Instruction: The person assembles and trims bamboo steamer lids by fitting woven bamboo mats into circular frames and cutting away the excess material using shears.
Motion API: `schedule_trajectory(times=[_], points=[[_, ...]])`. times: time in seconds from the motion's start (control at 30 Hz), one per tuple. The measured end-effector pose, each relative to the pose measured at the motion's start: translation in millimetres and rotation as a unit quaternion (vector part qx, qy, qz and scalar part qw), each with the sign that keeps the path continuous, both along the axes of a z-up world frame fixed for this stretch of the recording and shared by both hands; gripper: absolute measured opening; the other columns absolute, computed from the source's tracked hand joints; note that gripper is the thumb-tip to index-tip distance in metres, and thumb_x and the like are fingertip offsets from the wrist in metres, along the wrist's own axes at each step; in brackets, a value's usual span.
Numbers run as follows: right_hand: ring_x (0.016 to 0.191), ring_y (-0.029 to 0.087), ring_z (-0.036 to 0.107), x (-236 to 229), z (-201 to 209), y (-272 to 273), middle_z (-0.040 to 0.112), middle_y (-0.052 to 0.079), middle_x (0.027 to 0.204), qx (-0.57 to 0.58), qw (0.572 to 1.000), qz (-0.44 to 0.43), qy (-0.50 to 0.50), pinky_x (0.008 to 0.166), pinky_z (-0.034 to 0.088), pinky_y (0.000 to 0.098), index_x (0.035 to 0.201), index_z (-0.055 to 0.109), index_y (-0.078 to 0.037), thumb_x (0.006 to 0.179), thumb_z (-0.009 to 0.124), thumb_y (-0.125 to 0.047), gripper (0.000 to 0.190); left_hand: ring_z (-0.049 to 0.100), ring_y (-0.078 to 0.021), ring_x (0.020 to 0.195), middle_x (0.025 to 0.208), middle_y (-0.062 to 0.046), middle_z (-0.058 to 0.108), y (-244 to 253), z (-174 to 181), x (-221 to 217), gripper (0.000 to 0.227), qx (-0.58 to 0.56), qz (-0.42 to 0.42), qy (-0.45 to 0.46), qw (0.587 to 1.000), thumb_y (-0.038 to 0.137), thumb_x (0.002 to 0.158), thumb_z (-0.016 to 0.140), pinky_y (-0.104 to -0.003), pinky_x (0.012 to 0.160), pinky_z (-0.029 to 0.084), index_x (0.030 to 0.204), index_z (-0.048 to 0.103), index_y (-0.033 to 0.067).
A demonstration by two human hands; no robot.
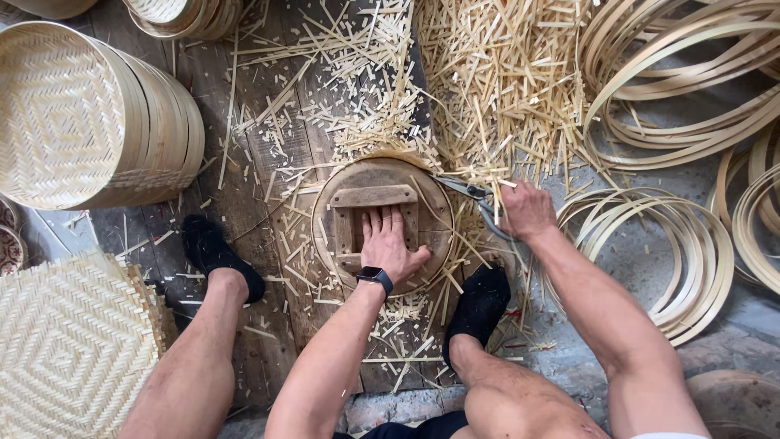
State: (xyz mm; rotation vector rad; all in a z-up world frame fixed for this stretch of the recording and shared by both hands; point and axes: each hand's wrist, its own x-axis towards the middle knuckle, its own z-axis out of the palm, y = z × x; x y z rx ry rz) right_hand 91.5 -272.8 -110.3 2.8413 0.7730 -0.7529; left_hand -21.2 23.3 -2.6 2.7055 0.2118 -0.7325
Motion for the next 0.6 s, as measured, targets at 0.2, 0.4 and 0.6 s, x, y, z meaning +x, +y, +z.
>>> schedule_trajectory(times=[0.2,0.4,0.6], points=[[0.079,0.024,0.063,10.1,-15.1,71.4,0.064,0.013,0.084,0.044,0.974,0.069,-0.210,0.068,0.059,0.0370,0.060,0.060,-0.010,0.067,0.071,-0.036,0.029,0.019,-0.0470,0.150,0.160,-0.027,0.028,0.9,2.7,3.4,0.120,0.001,-0.005,0.016,1.000,0.062,0.070,0.073,-0.054,0.124,0.010,0.155,0.024,-0.0064],[0.071,0.022,0.063,2.4,2.0,16.4,0.066,0.014,0.090,0.131,0.990,-0.016,-0.044,0.059,0.056,0.0362,0.100,0.064,-0.004,0.097,0.053,-0.019,0.019,0.018,-0.0405,0.154,0.163,-0.026,0.026,22.0,11.2,3.4,0.116,-0.008,-0.130,0.017,0.991,0.060,0.070,0.074,-0.052,0.127,0.007,0.155,0.027,-0.0041],[0.063,0.023,0.061,6.1,34.5,51.2,0.064,0.014,0.079,0.159,0.960,0.024,-0.231,0.052,0.055,0.0356,0.091,0.065,0.000,0.090,0.059,-0.048,0.049,0.015,-0.0422,0.153,0.162,-0.025,0.025,24.3,20.4,6.9,0.119,-0.014,-0.169,0.053,0.984,0.060,0.069,0.077,-0.050,0.126,0.005,0.155,0.025,-0.0032]])
